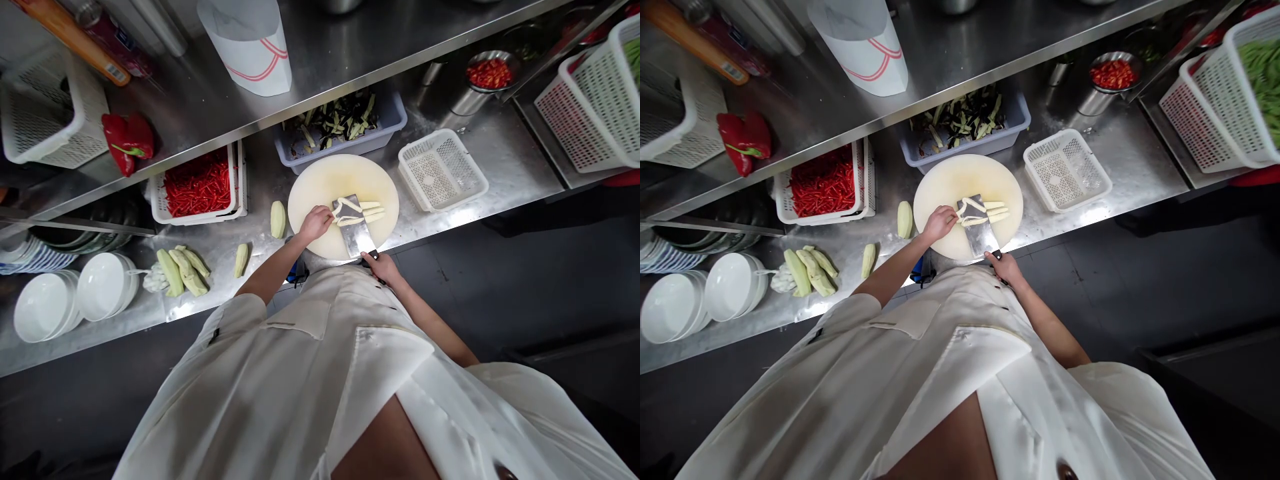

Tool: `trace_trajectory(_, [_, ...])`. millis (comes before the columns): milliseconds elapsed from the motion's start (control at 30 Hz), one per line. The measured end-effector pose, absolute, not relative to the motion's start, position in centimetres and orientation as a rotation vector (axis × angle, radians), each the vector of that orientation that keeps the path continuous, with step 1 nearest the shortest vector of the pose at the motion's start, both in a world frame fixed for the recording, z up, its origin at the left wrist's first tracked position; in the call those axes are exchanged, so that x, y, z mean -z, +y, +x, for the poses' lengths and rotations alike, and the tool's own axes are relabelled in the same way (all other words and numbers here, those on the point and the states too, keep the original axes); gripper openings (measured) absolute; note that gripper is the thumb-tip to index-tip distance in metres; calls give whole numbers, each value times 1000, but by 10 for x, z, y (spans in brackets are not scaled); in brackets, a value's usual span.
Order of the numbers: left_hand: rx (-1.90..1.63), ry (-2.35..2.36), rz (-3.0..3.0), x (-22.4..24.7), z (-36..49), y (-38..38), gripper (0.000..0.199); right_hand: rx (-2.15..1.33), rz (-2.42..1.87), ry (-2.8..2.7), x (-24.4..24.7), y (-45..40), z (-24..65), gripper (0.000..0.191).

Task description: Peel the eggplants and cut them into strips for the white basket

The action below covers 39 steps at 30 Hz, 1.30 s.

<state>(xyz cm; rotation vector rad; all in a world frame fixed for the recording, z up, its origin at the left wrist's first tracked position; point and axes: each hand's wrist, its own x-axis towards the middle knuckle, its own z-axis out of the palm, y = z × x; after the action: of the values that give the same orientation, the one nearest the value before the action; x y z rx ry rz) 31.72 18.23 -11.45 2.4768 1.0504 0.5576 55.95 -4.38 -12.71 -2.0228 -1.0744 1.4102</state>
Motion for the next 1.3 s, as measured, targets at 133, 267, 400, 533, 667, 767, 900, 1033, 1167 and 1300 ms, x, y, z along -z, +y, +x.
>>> trace_trajectory(133, [-539, 1071, 2460, 110, 317, 181, 16, -1440, -2023, -1078, 128, -41, 557, 66])
trace_trajectory(267, [-541, 1096, 2458, 108, 317, 178, 15, -1462, -2024, -1117, 128, -42, 556, 66])
trace_trajectory(400, [-540, 1102, 2470, 107, 317, 168, 16, -1480, -1999, -1175, 131, -40, 554, 66])
trace_trajectory(533, [-516, 1165, 2517, 103, 316, 145, 30, -1402, -2038, -1283, 132, -34, 547, 61])
trace_trajectory(667, [-564, 1249, 2595, 97, 322, 122, 48, -1260, -2053, -1368, 122, -43, 548, 52])
trace_trajectory(767, [-557, 1139, 2637, 77, 332, 137, 37, -1174, -2066, -1412, 97, -42, 554, 49])
trace_trajectory(900, [-555, 949, 2759, -1, 347, 236, 46, -969, -2059, -1454, 48, -18, 579, 50])
trace_trajectory(1033, [-884, 1234, 2761, -87, 365, 346, 58, -862, -2022, -1334, 19, -10, 635, 47])
trace_trajectory(1167, [-721, 1094, 2754, -69, 399, 332, 54, -934, -2031, -1172, 34, -37, 688, 43])
trace_trajectory(1300, [-171, 751, 2802, 28, 437, 215, 64, -905, -2153, -1143, 65, -61, 709, 33])
